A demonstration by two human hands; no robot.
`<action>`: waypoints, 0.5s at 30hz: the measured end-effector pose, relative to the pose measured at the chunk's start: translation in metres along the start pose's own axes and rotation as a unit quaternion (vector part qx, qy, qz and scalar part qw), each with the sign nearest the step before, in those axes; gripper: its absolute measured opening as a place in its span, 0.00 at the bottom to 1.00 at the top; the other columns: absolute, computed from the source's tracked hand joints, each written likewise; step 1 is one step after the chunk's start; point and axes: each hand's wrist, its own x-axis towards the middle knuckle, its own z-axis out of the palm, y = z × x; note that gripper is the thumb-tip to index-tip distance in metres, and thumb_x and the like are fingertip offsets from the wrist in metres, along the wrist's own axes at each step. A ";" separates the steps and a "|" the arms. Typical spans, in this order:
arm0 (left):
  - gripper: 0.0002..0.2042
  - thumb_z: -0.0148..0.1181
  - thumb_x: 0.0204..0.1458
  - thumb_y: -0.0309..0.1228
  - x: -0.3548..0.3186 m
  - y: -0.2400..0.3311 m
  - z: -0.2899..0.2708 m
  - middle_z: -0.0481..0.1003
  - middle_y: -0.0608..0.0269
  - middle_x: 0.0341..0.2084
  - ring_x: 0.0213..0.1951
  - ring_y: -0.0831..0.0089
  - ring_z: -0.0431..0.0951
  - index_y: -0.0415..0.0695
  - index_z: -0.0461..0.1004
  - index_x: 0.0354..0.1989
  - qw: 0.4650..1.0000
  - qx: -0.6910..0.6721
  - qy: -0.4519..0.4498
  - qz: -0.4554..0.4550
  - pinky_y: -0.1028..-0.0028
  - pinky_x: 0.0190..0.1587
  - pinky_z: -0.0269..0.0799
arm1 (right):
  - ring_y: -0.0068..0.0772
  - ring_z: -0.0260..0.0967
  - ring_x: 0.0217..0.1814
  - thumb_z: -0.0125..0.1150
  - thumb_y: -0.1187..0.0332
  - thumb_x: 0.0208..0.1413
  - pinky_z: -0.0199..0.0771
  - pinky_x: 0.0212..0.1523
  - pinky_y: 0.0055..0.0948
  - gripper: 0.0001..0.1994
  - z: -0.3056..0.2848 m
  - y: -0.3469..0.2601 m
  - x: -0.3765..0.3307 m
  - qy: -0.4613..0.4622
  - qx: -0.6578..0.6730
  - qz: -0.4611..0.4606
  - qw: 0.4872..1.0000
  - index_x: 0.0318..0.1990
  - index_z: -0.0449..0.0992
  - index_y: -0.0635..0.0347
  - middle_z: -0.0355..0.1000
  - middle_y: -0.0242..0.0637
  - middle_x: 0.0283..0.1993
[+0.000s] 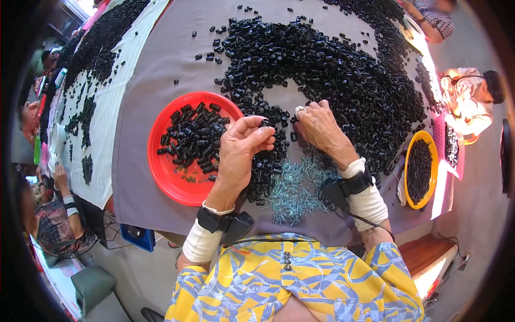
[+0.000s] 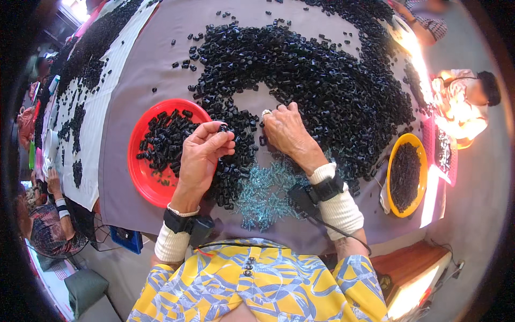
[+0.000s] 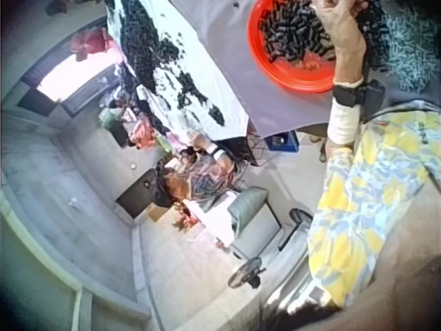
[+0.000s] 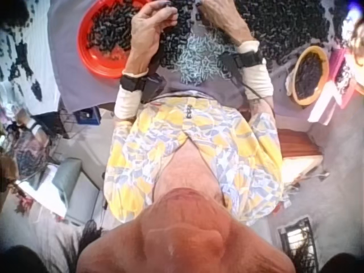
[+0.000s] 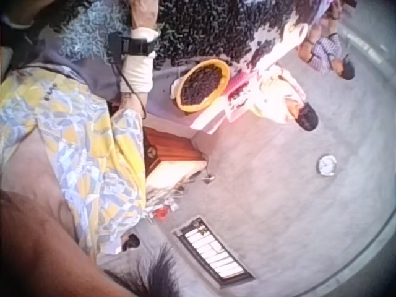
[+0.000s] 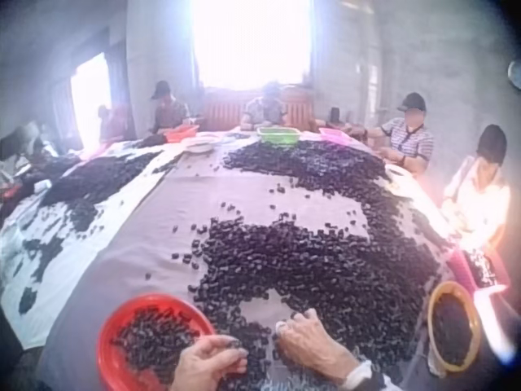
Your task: Manually assembling small black plastic or rubber components at a workstation.
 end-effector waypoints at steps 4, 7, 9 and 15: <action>0.10 0.58 0.52 0.23 0.000 -0.001 0.005 0.77 0.57 0.32 0.32 0.72 0.79 0.39 0.70 0.43 1.000 0.007 -0.008 -0.007 0.74 0.36 0.77 | 0.35 0.67 0.35 0.55 0.71 0.47 0.60 0.41 0.35 0.03 -0.001 0.001 -0.002 0.001 -0.015 -0.001 1.000 0.25 0.73 0.58 0.71 0.36 0.27; 0.10 0.59 0.52 0.23 -0.001 -0.001 0.011 0.77 0.58 0.31 0.30 0.74 0.78 0.39 0.70 0.42 1.000 0.003 -0.014 -0.008 0.76 0.35 0.76 | 0.34 0.66 0.36 0.55 0.71 0.46 0.60 0.41 0.36 0.02 0.004 0.008 -0.006 0.030 -0.001 0.001 1.000 0.26 0.73 0.58 0.70 0.36 0.27; 0.10 0.60 0.52 0.23 -0.002 -0.001 0.013 0.78 0.59 0.31 0.29 0.76 0.78 0.38 0.70 0.42 1.000 0.002 -0.014 -0.009 0.79 0.33 0.76 | 0.33 0.66 0.37 0.55 0.71 0.47 0.60 0.41 0.36 0.02 0.003 0.006 -0.007 0.029 -0.014 -0.008 0.999 0.26 0.72 0.57 0.70 0.35 0.27; 0.09 0.58 0.53 0.24 0.000 -0.004 0.015 0.77 0.57 0.32 0.31 0.72 0.79 0.39 0.70 0.42 0.999 0.026 -0.023 -0.007 0.74 0.36 0.77 | 0.35 0.66 0.35 0.55 0.70 0.48 0.61 0.41 0.36 0.03 0.003 0.011 -0.011 0.046 -0.016 -0.005 0.999 0.25 0.71 0.58 0.69 0.36 0.26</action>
